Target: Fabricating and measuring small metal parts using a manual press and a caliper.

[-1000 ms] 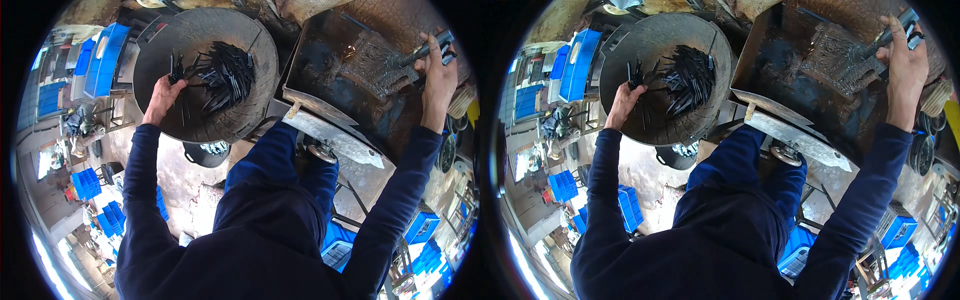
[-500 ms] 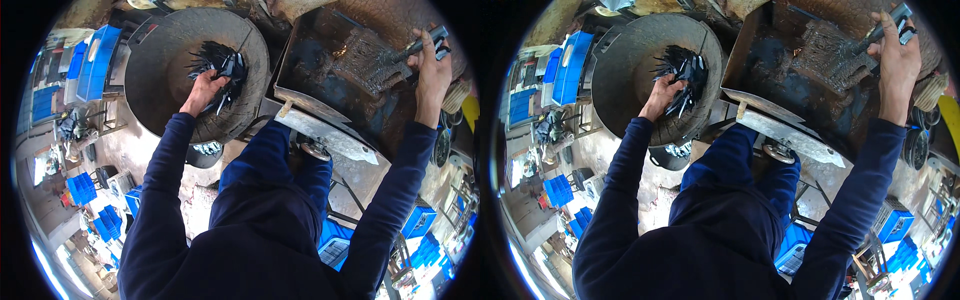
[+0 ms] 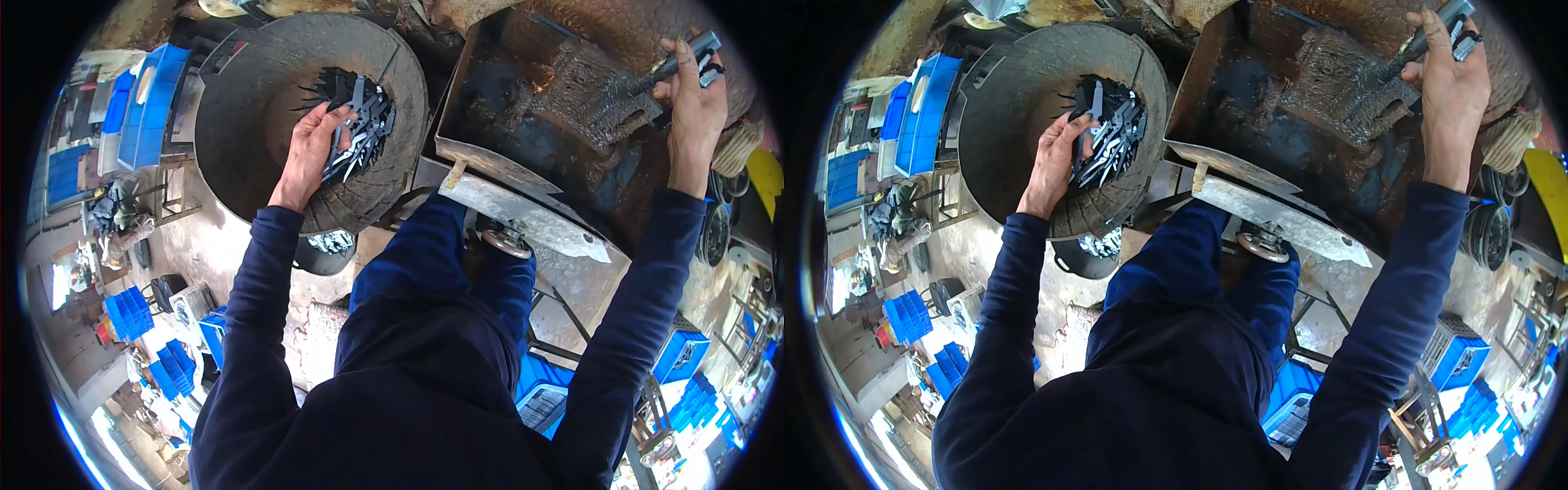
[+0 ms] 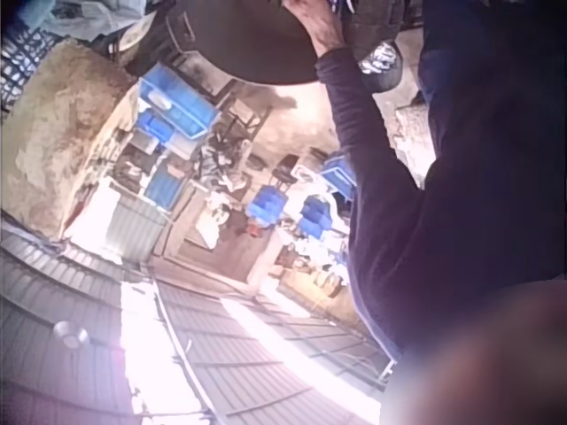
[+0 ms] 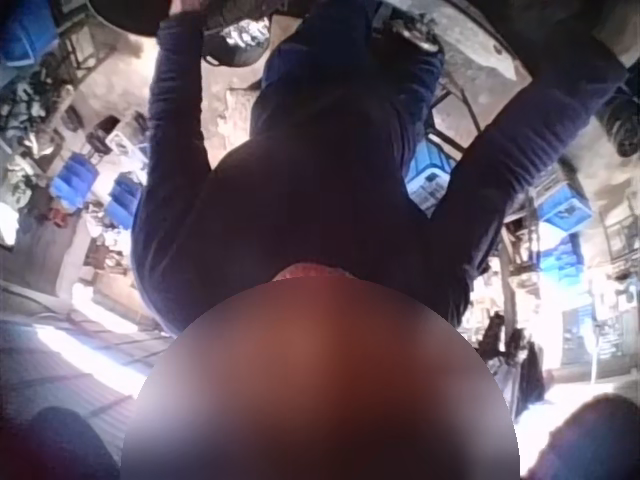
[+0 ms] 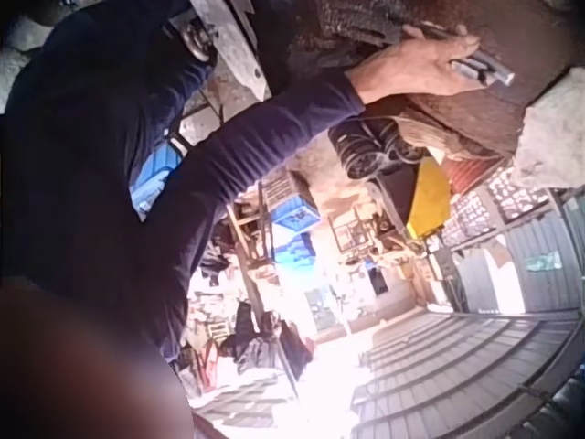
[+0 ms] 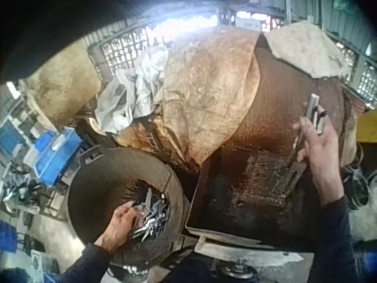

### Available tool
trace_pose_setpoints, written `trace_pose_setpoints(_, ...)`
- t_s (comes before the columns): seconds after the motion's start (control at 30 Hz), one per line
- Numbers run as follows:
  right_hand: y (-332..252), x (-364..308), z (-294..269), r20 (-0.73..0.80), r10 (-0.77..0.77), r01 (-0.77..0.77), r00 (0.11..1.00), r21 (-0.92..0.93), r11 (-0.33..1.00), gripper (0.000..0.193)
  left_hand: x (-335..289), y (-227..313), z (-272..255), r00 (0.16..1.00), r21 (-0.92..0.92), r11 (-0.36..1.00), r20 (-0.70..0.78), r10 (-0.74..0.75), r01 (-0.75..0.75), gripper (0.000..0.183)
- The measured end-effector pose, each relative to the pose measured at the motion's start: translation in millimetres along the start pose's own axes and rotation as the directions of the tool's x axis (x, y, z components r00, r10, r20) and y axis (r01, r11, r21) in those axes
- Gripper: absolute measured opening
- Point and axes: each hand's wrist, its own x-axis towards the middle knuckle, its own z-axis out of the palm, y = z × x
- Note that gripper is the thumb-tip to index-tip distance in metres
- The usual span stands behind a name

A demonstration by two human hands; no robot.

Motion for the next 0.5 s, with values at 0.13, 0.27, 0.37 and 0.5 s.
trace_pose_setpoints(0.13, -0.6, 0.7, -0.7, 0.006, 0.005, -0.005, 1.0, 0.012, 1.0, 0.048, -19.2, 28.9, 40.8, 0.998, -0.203, 0.979, 0.043, 0.035, -0.025, 0.023)
trace_pose_setpoints(0.27, 14.2, 6.7, -11.1, 0.03, -0.022, 0.021, 0.999, 0.039, 0.999, 0.049, -48.4, 59.5, 74.4, 0.976, -0.361, 0.928, 0.216, -0.009, 0.088, 0.021)
trace_pose_setpoints(0.37, 23.3, 8.3, -15.8, 0.035, -0.034, 0.032, 0.999, 0.058, 0.998, 0.049, -67.8, 72.1, 91.0, 0.94, -0.425, 0.896, 0.34, 0.025, 0.13, 0.02)
trace_pose_setpoints(0.5, 6.4, 2.1, -1.9, -0.028, 0.003, -0.002, 1.0, 0.044, 0.999, 0.043, -95.4, 83.4, 102.4, 0.901, -0.523, 0.844, 0.416, 0.125, 0.124, 0.017)
